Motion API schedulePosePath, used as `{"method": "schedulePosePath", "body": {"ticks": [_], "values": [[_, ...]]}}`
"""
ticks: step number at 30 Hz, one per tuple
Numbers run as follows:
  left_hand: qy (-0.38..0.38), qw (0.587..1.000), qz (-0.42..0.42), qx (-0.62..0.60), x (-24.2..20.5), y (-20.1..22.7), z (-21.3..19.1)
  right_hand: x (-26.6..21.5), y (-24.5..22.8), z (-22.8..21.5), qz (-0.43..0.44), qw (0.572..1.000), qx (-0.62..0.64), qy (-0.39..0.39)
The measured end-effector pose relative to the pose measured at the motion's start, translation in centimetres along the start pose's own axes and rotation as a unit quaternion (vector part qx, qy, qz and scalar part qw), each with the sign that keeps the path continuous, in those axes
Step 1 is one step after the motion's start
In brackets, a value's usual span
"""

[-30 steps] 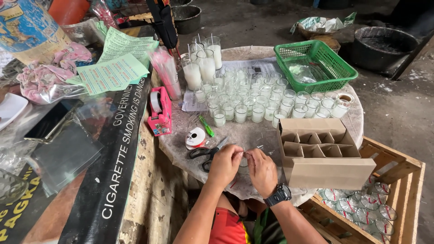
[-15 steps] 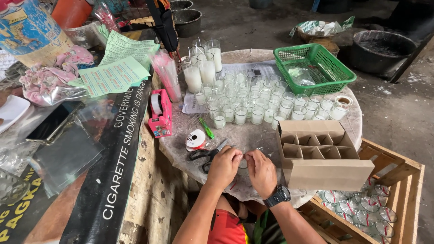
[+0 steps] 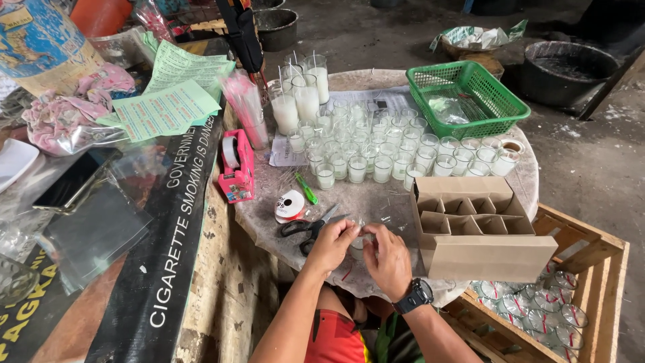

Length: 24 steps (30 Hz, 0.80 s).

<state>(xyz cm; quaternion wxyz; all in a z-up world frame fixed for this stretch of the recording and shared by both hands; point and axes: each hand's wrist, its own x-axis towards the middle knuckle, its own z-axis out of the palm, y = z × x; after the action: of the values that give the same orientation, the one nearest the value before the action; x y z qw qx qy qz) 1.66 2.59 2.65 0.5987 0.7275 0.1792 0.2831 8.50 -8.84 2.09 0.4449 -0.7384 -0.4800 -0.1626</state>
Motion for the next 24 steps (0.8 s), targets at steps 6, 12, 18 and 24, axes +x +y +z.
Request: {"method": "schedulePosePath", "body": {"ticks": [6,12,18,24], "values": [[0.015,1.000,0.000,-0.011,0.1,-0.2,-0.1,0.2,-0.7,0.0,0.002,0.998,0.062,0.012],[0.009,0.999,0.031,0.043,-0.1,0.2,-0.7,-0.5,-1.0,-0.8,0.082,0.969,0.233,-0.018],[0.016,0.966,0.091,0.242,0.1,0.7,-2.8,-0.9,-1.8,-2.6,0.123,0.950,0.284,-0.050],[0.020,0.846,0.233,0.479,1.4,-1.8,-3.1,-2.9,0.0,-2.6,0.119,0.981,0.149,-0.024]]}}
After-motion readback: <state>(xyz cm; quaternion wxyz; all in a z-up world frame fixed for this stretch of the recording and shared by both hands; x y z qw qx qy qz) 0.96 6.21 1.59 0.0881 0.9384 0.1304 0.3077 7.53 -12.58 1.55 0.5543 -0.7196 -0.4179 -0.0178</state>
